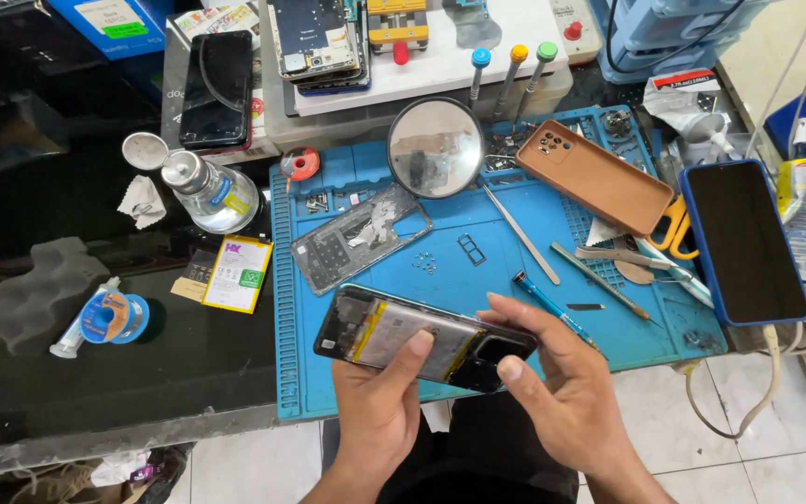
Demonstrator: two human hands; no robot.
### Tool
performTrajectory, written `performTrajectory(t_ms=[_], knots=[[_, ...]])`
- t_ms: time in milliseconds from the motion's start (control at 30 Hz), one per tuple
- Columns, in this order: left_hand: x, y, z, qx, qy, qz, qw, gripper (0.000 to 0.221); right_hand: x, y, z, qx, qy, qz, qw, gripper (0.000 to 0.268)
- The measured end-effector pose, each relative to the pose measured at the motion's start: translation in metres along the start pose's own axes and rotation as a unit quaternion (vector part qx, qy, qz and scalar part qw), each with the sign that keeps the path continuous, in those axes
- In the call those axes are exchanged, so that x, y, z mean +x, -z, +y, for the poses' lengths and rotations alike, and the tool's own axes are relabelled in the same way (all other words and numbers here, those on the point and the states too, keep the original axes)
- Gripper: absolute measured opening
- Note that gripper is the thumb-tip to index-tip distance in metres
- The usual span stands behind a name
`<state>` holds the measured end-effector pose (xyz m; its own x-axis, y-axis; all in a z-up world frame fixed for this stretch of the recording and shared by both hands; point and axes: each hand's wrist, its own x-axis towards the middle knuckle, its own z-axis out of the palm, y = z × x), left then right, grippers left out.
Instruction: Disassembling a mobile phone to clean the frame and remove internal components like the battery.
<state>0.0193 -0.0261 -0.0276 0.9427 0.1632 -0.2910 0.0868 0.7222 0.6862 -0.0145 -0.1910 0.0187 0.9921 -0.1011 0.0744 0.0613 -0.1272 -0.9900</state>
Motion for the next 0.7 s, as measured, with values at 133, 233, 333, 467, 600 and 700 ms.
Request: performTrajectory(t_ms=[133, 233, 333, 467, 600, 700], knots=[[-0.004, -0.001, -0.003, 0.057, -0.018, -0.044, 0.997, 0.034, 0.012, 0.001, 0.001, -0.032, -0.037, 0.031, 0.998, 0.054], [-0.006, -0.004, 0.000, 0.125, -0.011, -0.058, 0.990, 0.028, 0.018, 0.000, 0.006, -0.087, 0.001, 0.036, 0.996, 0.041], [-0.002, -0.008, 0.002, 0.099, 0.036, -0.003, 0.994, 0.041, 0.022, 0.006, 0.018, -0.071, -0.011, 0.001, 0.997, 0.044], [0.005, -0.001, 0.003, 0.076, 0.058, -0.040, 0.995, 0.032, 0.014, 0.010, 0.018, -0.038, -0.090, -0.075, 0.992, 0.047], [0.005, -0.012, 0.010, 0.026, 0.007, -0.104, 0.994, 0.054, 0.004, 0.002, 0.012, -0.113, 0.063, -0.002, 0.992, 0.022], [0.000, -0.018, 0.020, 0.034, -0.025, -0.194, 0.980, 0.118, 0.003, -0.005, 0.010, -0.219, 0.230, 0.067, 0.946, 0.029]])
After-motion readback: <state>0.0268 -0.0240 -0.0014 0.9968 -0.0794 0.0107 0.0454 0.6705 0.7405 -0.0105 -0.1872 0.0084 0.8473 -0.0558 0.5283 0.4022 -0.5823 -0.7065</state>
